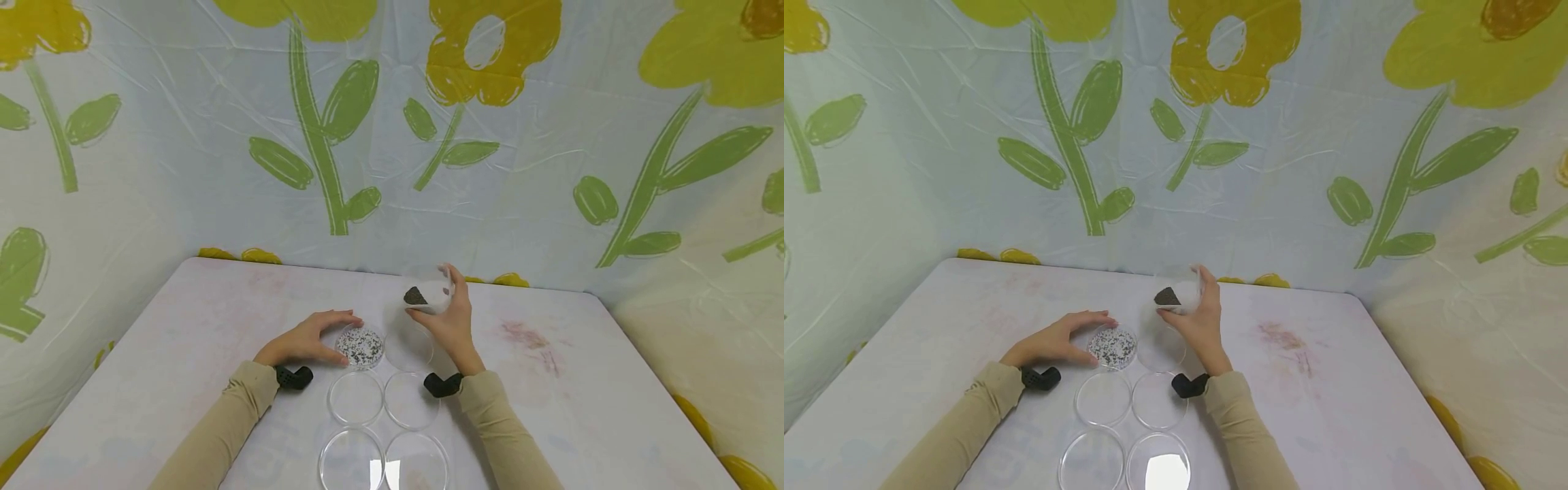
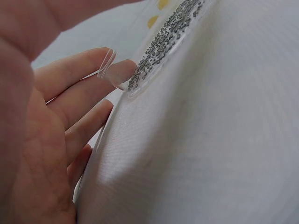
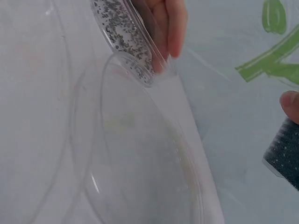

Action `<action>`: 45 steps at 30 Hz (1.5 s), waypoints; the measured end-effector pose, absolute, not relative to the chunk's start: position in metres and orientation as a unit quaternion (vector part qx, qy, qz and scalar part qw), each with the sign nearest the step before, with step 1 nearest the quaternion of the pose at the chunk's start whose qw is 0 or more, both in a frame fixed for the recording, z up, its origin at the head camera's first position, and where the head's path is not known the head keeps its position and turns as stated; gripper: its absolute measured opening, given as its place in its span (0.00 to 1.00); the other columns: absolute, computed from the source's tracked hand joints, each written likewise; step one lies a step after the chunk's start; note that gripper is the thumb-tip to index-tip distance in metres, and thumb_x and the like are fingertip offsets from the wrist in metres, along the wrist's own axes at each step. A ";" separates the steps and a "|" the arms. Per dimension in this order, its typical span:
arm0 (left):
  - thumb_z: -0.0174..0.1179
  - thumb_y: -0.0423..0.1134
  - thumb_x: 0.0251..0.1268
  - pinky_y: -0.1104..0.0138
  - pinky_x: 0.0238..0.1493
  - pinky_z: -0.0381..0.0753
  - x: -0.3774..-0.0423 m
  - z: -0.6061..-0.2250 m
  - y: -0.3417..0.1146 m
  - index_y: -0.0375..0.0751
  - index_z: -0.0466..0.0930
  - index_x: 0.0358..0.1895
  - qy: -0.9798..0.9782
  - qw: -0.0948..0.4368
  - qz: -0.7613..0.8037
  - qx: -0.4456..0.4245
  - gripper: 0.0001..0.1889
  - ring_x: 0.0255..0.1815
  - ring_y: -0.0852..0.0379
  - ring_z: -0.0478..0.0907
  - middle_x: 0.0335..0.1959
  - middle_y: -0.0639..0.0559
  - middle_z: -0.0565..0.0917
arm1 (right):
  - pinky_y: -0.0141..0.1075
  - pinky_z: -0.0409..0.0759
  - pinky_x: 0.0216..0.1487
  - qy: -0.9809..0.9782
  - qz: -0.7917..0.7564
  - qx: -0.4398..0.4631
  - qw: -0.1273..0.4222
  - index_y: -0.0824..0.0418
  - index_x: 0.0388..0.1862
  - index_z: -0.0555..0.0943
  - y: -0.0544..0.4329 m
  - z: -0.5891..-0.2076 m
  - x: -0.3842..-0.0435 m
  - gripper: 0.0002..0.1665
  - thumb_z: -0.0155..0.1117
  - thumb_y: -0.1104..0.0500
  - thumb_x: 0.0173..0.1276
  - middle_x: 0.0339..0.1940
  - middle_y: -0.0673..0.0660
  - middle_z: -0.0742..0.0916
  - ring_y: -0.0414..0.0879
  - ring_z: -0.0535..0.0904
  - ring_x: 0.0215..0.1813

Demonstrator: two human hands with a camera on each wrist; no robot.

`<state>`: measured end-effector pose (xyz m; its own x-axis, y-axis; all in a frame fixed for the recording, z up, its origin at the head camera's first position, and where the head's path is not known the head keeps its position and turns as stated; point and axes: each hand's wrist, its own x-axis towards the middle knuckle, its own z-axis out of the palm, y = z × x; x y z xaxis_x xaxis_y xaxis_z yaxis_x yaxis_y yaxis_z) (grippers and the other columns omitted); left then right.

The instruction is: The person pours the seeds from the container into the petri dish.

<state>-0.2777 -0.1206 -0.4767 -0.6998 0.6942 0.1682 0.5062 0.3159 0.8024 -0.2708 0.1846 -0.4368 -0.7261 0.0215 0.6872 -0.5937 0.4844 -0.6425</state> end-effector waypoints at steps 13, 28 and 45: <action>0.78 0.48 0.49 0.45 0.75 0.47 -0.279 -0.481 -0.121 0.49 0.74 0.68 0.807 0.110 0.451 0.365 0.39 0.78 0.49 0.52 0.71 0.54 0.70 | 0.52 0.55 0.73 -0.761 0.598 0.060 0.245 0.70 0.71 0.60 0.212 -0.434 -0.264 0.57 0.83 0.68 0.46 0.69 0.68 0.71 0.60 0.62 0.72; 0.77 0.45 0.50 0.43 0.74 0.46 -0.279 -0.481 -0.120 0.46 0.73 0.69 0.801 0.108 0.457 0.371 0.40 0.78 0.45 0.52 0.71 0.51 0.70 | 0.39 0.61 0.67 -0.768 0.617 -0.009 0.171 0.59 0.76 0.57 0.245 -0.474 -0.287 0.60 0.83 0.63 0.49 0.72 0.55 0.71 0.53 0.66 0.67; 0.77 0.50 0.50 0.45 0.75 0.48 -0.281 -0.482 -0.121 0.49 0.72 0.69 0.810 0.099 0.441 0.374 0.40 0.78 0.48 0.52 0.70 0.57 0.72 | 0.44 0.57 0.72 -0.783 0.611 -0.022 0.117 0.57 0.79 0.52 0.249 -0.476 -0.289 0.64 0.83 0.59 0.51 0.77 0.55 0.65 0.52 0.61 0.72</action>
<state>-0.2809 -0.1205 -0.4816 -0.7005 0.6931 0.1699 0.5186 0.3309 0.7884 -0.2886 0.2493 -0.4757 -0.9718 0.1771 0.1556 -0.1079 0.2527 -0.9615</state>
